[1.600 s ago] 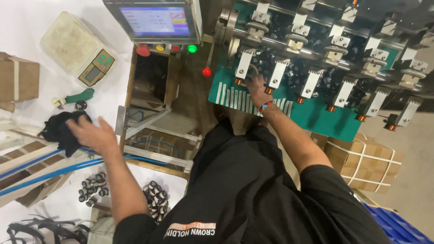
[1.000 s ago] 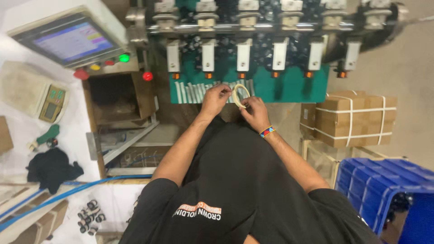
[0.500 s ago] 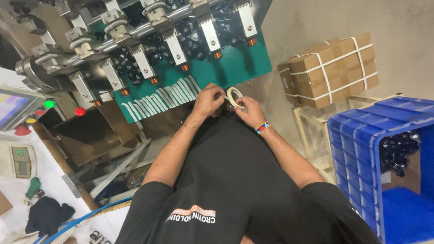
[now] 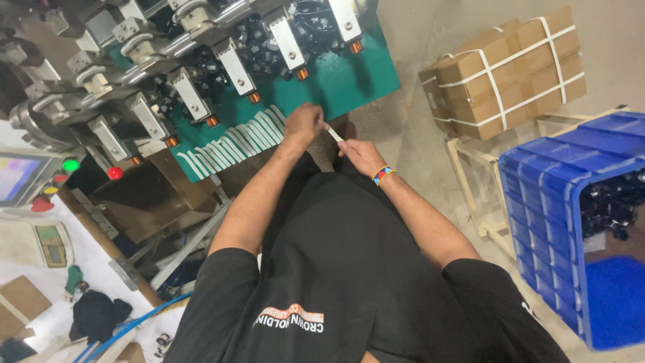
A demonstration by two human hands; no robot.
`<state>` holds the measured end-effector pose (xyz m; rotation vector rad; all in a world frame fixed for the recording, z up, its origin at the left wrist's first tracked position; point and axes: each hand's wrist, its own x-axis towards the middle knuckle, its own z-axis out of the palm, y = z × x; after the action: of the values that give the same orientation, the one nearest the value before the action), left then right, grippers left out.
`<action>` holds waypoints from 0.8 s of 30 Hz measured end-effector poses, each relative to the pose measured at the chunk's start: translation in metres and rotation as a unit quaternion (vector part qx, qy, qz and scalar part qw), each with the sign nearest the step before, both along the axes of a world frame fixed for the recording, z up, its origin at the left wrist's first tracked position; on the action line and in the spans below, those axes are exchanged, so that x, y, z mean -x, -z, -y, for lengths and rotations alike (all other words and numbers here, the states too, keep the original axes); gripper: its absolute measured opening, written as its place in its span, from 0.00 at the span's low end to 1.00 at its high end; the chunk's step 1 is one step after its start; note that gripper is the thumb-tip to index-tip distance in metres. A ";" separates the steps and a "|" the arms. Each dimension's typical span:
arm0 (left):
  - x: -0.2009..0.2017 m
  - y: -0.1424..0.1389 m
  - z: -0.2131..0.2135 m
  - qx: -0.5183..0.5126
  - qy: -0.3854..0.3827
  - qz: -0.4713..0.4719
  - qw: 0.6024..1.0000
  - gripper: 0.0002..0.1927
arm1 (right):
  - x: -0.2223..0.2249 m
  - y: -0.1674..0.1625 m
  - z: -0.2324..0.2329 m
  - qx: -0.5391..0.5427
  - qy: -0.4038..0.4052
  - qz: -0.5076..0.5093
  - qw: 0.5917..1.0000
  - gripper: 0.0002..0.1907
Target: The person stands at a multi-station machine, wipes the green work board with a black cloth, and picks up small black components one at a time. They turn and fit the parts together in their hands, use pliers on one part, and place components back onto the machine board.
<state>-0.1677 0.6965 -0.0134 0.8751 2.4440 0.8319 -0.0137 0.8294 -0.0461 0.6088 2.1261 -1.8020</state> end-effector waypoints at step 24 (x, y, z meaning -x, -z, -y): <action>0.016 0.011 0.011 0.079 -0.089 0.265 0.957 0.31 | 0.026 -0.006 0.021 -0.077 -0.050 -0.016 0.996 0.18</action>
<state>-0.1835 0.6853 -0.0242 0.3172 2.0880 0.7944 -0.0393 0.8084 -0.0398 0.5029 2.2899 -1.6172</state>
